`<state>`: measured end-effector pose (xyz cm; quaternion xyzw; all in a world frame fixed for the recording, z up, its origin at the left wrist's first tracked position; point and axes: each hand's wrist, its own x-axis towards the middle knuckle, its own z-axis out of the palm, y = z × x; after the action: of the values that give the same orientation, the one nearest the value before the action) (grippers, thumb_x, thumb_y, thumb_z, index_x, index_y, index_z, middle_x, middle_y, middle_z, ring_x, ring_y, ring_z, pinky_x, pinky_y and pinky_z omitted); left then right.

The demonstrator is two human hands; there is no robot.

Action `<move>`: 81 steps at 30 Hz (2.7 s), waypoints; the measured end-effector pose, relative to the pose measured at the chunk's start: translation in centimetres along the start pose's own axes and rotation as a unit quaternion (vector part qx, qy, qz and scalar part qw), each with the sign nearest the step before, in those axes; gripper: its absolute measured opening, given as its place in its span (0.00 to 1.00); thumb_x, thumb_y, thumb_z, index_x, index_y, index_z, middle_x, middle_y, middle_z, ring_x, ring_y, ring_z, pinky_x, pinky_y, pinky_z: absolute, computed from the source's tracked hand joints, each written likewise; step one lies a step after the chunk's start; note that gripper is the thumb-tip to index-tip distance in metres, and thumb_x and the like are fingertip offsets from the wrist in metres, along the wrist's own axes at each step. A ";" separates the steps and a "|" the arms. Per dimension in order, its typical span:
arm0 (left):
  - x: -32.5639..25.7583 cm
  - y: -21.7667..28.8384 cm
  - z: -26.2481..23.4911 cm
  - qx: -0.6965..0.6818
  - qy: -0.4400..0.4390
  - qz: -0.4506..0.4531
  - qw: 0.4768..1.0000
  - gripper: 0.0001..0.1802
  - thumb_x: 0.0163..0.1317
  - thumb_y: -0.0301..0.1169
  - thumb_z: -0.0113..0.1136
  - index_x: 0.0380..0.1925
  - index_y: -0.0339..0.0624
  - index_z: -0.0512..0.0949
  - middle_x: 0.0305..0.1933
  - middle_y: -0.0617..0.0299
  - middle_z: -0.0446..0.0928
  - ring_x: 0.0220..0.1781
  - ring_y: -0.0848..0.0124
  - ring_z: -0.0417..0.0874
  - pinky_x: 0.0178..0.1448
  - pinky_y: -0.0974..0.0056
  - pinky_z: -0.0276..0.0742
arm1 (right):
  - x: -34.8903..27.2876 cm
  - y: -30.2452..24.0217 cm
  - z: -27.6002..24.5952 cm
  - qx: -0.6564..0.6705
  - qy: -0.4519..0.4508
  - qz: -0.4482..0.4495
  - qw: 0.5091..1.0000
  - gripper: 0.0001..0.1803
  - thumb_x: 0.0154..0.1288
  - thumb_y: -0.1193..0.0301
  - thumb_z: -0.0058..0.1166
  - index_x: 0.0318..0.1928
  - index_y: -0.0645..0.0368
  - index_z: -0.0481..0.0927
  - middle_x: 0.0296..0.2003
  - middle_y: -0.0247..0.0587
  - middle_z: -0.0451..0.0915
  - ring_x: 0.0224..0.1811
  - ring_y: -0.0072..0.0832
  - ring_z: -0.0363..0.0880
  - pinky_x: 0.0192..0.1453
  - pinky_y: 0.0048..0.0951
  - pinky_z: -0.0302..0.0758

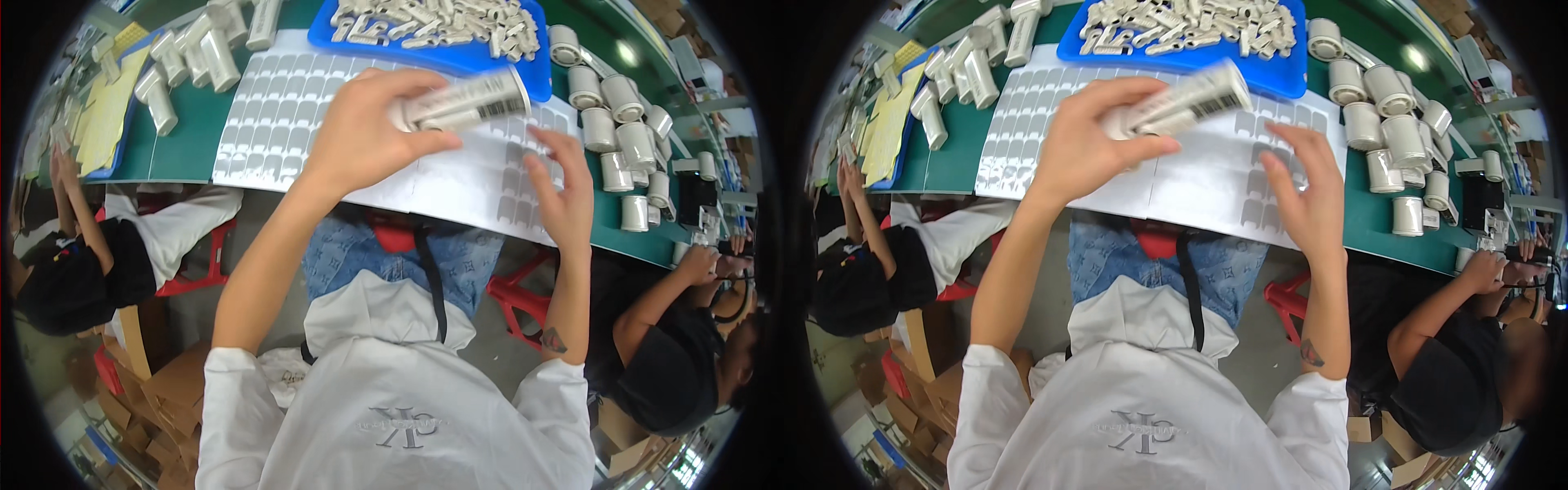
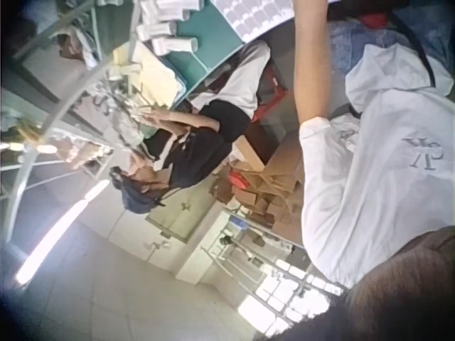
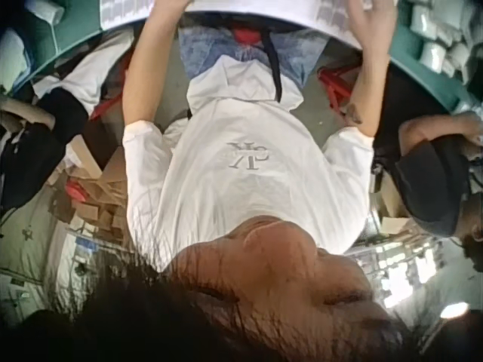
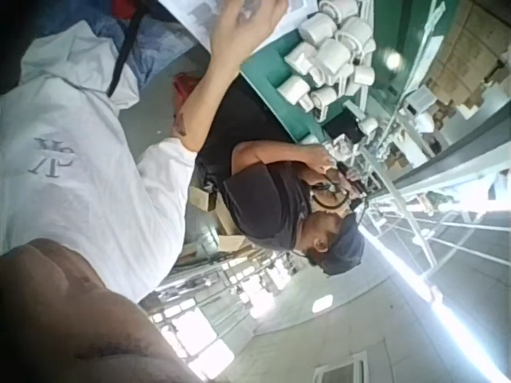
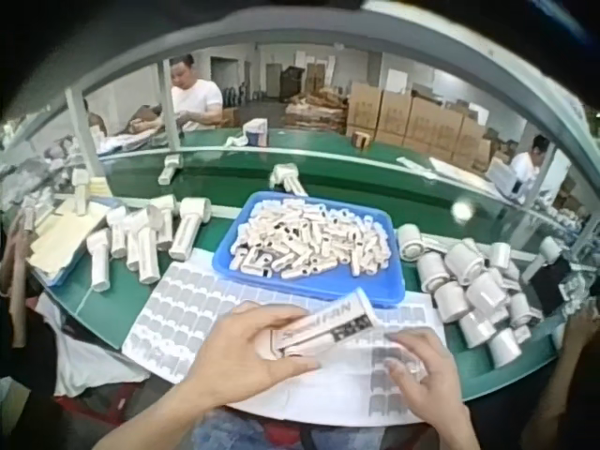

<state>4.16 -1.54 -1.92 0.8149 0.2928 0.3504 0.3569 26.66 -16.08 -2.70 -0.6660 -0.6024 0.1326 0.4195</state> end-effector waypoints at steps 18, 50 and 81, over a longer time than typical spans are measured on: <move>0.5 2.0 0.4 -0.310 0.119 -0.088 0.939 0.26 0.57 0.33 0.68 0.54 0.35 0.73 0.37 0.60 0.80 0.37 0.75 0.79 0.41 0.68 0.76 | -2.8 -1.4 1.1 -0.262 -0.056 0.008 0.963 0.08 0.58 0.79 0.58 0.40 0.61 0.79 0.45 0.46 0.78 0.46 0.45 0.78 0.49 0.39 0.76; 0.9 1.1 3.8 -0.187 0.003 0.160 0.969 0.19 0.35 0.28 0.75 0.31 0.42 0.79 0.28 0.59 0.79 0.28 0.61 0.79 0.33 0.63 0.72 | 1.6 -8.1 3.6 0.361 0.093 -0.068 0.925 0.20 0.58 0.86 0.58 0.52 0.67 0.71 0.35 0.43 0.78 0.50 0.34 0.79 0.59 0.34 0.71; 1.2 1.3 3.8 -0.204 0.006 0.123 0.971 0.17 0.37 0.31 0.74 0.29 0.44 0.79 0.28 0.59 0.80 0.30 0.58 0.82 0.35 0.60 0.75 | 1.4 -7.8 4.5 0.305 0.128 -0.105 0.938 0.17 0.57 0.87 0.59 0.48 0.68 0.75 0.44 0.53 0.78 0.50 0.34 0.79 0.47 0.25 0.74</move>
<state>8.06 -2.82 -2.39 0.7525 0.1151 0.4490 0.4679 18.53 -13.61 0.56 -0.4503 -0.5407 0.1792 0.6876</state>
